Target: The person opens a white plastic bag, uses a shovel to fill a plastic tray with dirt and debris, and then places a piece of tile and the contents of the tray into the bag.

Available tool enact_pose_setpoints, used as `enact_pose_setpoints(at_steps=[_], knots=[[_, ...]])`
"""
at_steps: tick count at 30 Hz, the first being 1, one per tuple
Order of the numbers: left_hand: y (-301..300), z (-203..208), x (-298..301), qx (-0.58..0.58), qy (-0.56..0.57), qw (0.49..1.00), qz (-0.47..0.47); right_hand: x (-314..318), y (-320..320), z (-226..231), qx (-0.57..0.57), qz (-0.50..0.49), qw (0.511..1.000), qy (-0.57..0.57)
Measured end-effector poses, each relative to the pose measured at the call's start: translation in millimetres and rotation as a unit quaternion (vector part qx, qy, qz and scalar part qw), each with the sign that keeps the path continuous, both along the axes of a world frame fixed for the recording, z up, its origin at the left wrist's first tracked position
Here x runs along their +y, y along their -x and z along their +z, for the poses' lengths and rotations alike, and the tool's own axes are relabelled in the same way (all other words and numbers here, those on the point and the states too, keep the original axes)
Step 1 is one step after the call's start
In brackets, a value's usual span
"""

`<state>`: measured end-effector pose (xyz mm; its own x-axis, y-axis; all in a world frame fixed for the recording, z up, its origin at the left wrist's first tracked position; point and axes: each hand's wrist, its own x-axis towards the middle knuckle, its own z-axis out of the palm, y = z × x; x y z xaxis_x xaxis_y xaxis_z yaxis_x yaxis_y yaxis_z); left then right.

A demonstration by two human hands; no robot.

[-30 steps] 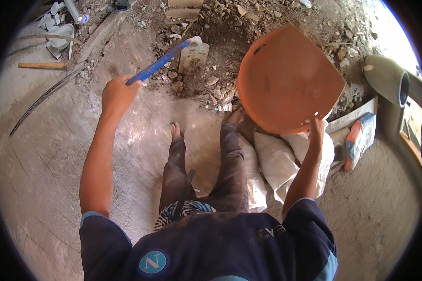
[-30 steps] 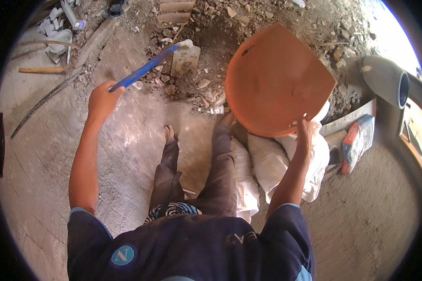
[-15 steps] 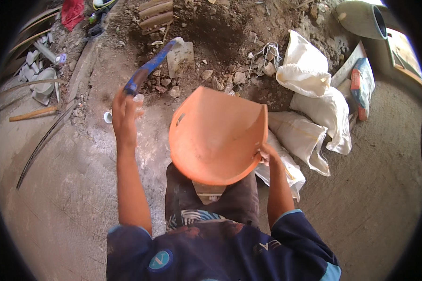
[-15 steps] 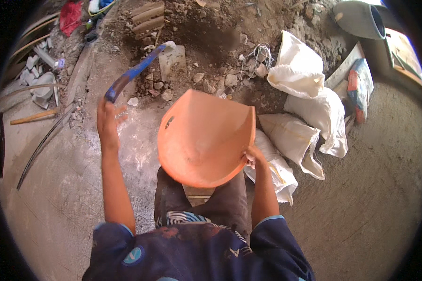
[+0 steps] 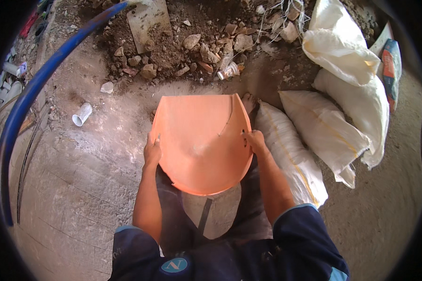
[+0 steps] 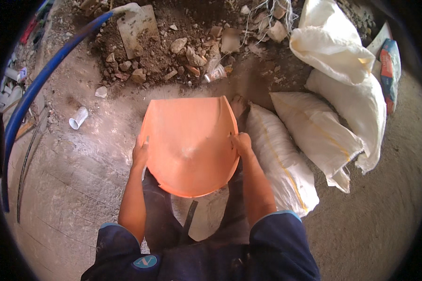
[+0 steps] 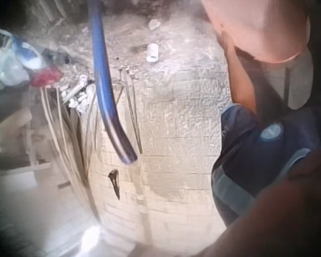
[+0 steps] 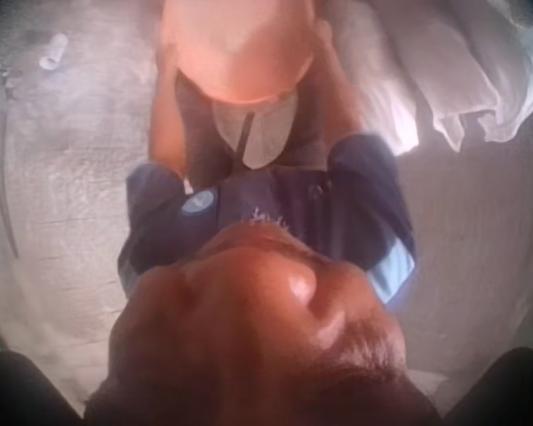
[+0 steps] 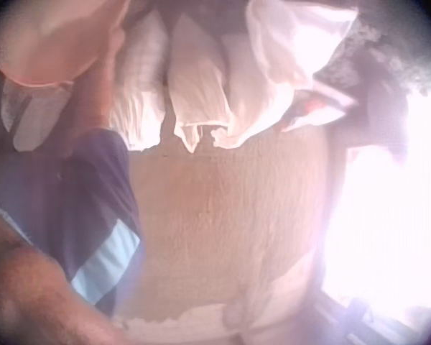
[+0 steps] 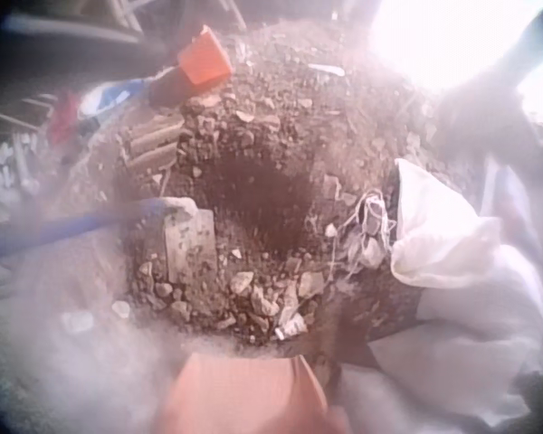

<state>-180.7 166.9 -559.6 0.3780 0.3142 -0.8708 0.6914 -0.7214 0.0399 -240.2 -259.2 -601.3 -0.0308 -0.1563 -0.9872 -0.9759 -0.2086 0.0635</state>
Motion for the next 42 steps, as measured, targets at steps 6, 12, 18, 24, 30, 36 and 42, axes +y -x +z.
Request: enact_pose_setpoints(at_steps=[6,12,18,24,30,36,42], knots=[[22,-73,6,-0.001,-0.077,0.997,0.002,41,51,-70,-0.054,0.092,0.981,0.16],[36,-112,21,0.003,-0.092,0.995,0.036,65,59,-94,-0.078,0.041,0.977,0.195],[42,-140,39,-0.054,-0.105,0.991,0.057,65,66,-120,-0.063,0.015,0.976,0.208],[-3,-145,9,-0.07,0.055,0.932,0.351,50,43,-145,-0.116,-0.165,0.965,0.168],[-44,-188,1,-0.173,0.058,0.935,0.305,38,-31,-162,-0.233,-0.042,0.949,0.206],[-72,-194,-24,-0.181,0.059,0.921,0.341,0,-135,-165,-0.234,0.059,0.946,0.216],[-63,-219,12,-0.202,0.013,0.968,0.149,5,-100,-176,-0.26,0.224,0.916,0.206]])
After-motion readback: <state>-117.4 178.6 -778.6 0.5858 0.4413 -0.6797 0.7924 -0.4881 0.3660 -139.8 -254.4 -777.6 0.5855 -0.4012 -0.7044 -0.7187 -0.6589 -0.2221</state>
